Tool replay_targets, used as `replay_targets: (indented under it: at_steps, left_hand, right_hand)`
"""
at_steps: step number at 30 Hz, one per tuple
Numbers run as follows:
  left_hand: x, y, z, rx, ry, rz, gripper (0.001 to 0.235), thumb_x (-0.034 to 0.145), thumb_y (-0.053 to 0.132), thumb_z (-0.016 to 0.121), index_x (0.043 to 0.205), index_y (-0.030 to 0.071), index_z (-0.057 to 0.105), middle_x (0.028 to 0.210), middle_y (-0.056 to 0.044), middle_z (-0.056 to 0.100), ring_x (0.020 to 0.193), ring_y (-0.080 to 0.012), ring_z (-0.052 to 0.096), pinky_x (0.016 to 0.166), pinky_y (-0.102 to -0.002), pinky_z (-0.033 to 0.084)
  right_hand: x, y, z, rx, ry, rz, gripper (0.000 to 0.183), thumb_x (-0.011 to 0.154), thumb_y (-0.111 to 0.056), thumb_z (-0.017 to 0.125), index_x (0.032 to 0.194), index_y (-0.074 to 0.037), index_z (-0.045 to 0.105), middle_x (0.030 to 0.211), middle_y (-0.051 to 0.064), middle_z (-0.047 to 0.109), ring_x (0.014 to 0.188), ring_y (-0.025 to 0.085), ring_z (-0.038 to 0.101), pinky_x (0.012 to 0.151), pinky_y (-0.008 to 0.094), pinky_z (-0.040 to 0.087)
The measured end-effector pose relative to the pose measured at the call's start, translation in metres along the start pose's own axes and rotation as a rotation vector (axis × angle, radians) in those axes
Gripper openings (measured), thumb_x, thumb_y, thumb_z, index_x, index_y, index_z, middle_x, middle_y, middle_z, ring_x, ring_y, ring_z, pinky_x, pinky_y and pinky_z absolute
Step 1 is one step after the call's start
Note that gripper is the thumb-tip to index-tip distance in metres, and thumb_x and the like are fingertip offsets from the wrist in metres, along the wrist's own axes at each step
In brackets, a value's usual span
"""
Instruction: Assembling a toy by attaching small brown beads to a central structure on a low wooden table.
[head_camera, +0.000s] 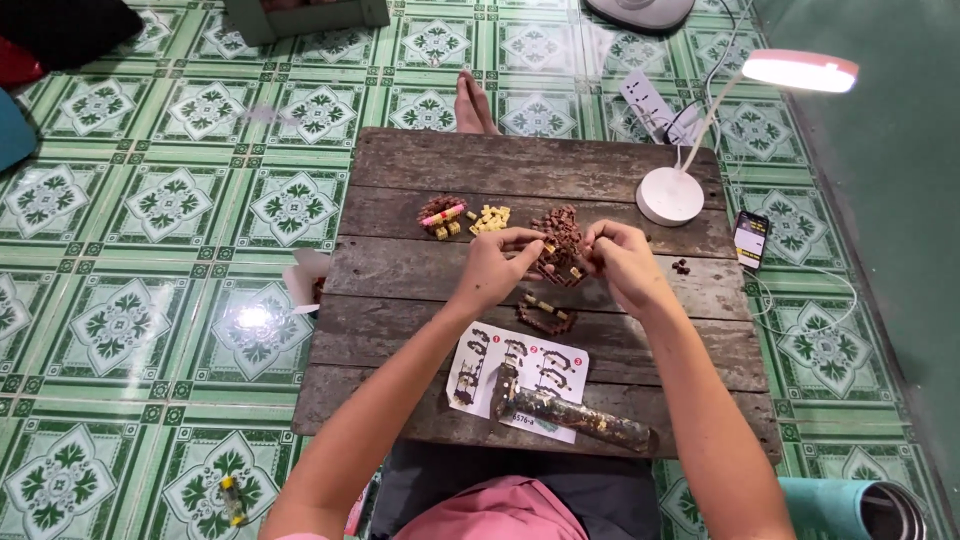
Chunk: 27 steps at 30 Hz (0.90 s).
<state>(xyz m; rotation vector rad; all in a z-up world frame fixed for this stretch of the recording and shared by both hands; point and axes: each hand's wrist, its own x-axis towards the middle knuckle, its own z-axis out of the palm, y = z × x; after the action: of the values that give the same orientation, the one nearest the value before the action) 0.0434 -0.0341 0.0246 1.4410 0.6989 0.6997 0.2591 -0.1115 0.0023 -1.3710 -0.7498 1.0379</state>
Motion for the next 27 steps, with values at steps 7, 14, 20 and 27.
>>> replay_targets:
  at_steps: [7, 14, 20, 27]
  left_hand:
    - [0.000, -0.029, -0.006, -0.069, -0.049, 0.018, 0.031, 0.110, 0.007, 0.071, 0.140, 0.001, 0.076, 0.124, -0.030, 0.080, 0.107, -0.0364, 0.083, 0.083, -0.048, 0.077]
    - [0.008, -0.049, -0.013, -0.051, -0.014, 0.026, 0.029, 0.109, 0.007, 0.072, 0.137, -0.001, 0.077, 0.121, -0.029, 0.080, 0.105, -0.0370, 0.083, 0.079, -0.047, 0.076]
    - [0.007, -0.045, -0.023, -0.047, -0.018, 0.022, 0.028, 0.110, 0.007, 0.072, 0.136, -0.002, 0.077, 0.121, -0.029, 0.080, 0.105, -0.0408, 0.083, 0.079, -0.049, 0.076]
    - [0.003, -0.039, -0.026, -0.062, -0.052, 0.030, 0.030, 0.111, 0.007, 0.071, 0.139, -0.004, 0.075, 0.126, -0.034, 0.077, 0.111, -0.0460, 0.081, 0.083, -0.051, 0.077]
  right_hand:
    - [0.006, 0.004, -0.030, -0.291, -0.026, -0.054, 0.036, 0.088, -0.001, 0.044, 0.104, -0.006, 0.076, 0.092, 0.004, 0.058, 0.078, 0.011, 0.051, 0.073, 0.024, 0.040]
    - [0.022, 0.008, -0.101, -0.808, 0.259, -0.490, 0.034, 0.105, 0.014, 0.053, 0.116, -0.007, 0.076, 0.095, 0.014, 0.079, 0.086, 0.033, 0.077, 0.083, 0.041, 0.060]
    - [0.040, 0.035, -0.118, -1.134, 0.347, -0.454, 0.009, 0.105, -0.005, 0.086, 0.111, -0.012, 0.086, 0.099, 0.009, 0.084, 0.094, 0.031, 0.080, 0.081, 0.041, 0.066]
    - [0.034, 0.029, -0.107, -1.298, 0.356, -0.481, 0.013, 0.101, -0.021, 0.091, 0.111, -0.012, 0.088, 0.108, 0.013, 0.077, 0.103, 0.037, 0.072, 0.089, 0.049, 0.064]
